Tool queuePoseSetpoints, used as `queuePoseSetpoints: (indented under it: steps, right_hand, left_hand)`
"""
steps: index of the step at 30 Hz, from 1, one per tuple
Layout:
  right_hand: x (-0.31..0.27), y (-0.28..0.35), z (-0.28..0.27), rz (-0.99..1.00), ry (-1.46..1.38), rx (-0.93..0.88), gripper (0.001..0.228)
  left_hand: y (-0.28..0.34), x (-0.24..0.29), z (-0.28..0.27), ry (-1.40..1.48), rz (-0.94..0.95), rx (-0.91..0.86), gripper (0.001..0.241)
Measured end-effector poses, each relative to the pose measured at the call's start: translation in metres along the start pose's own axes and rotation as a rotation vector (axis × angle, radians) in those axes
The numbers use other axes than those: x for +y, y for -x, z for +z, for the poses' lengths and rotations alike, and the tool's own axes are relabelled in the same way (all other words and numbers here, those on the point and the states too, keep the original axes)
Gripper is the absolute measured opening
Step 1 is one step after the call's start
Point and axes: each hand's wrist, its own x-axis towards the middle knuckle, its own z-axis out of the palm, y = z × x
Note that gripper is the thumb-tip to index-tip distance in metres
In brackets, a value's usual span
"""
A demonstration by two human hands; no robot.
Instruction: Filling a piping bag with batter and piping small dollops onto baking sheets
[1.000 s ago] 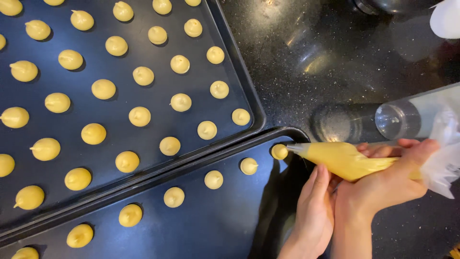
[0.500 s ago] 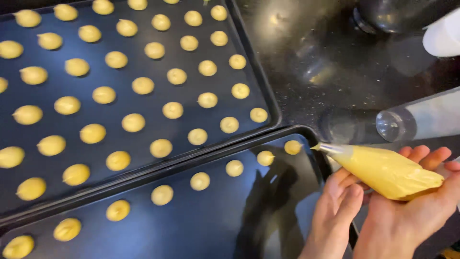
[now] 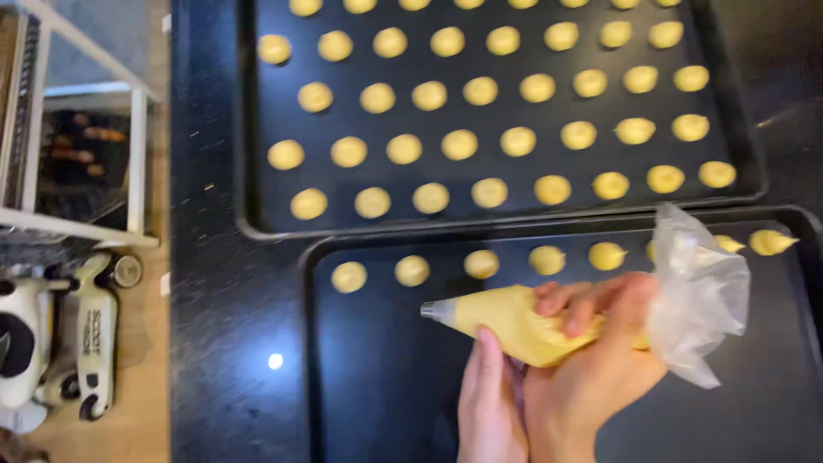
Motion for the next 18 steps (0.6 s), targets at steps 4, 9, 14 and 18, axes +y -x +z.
queuePoseSetpoints:
  steps: [4, 9, 14, 18]
  right_hand:
    - [0.028, 0.068, 0.022, -0.113, 0.177, -0.113, 0.033]
    - [0.053, 0.102, 0.021, -0.255, 0.216, -0.154, 0.035]
    - [0.065, 0.115, 0.020, -0.303, 0.305, -0.117, 0.034]
    - [0.068, 0.119, 0.017, -0.342, 0.348, -0.145, 0.038]
  left_hand:
    - [0.009, 0.061, -0.034, 0.161, -0.049, -0.118, 0.064]
    - [0.007, 0.085, -0.065, 0.212, -0.102, -0.172, 0.063]
    - [0.004, 0.094, -0.079, 0.119, -0.130, -0.404, 0.069]
    - [-0.001, 0.091, -0.087, 0.190, -0.177, -0.389, 0.066]
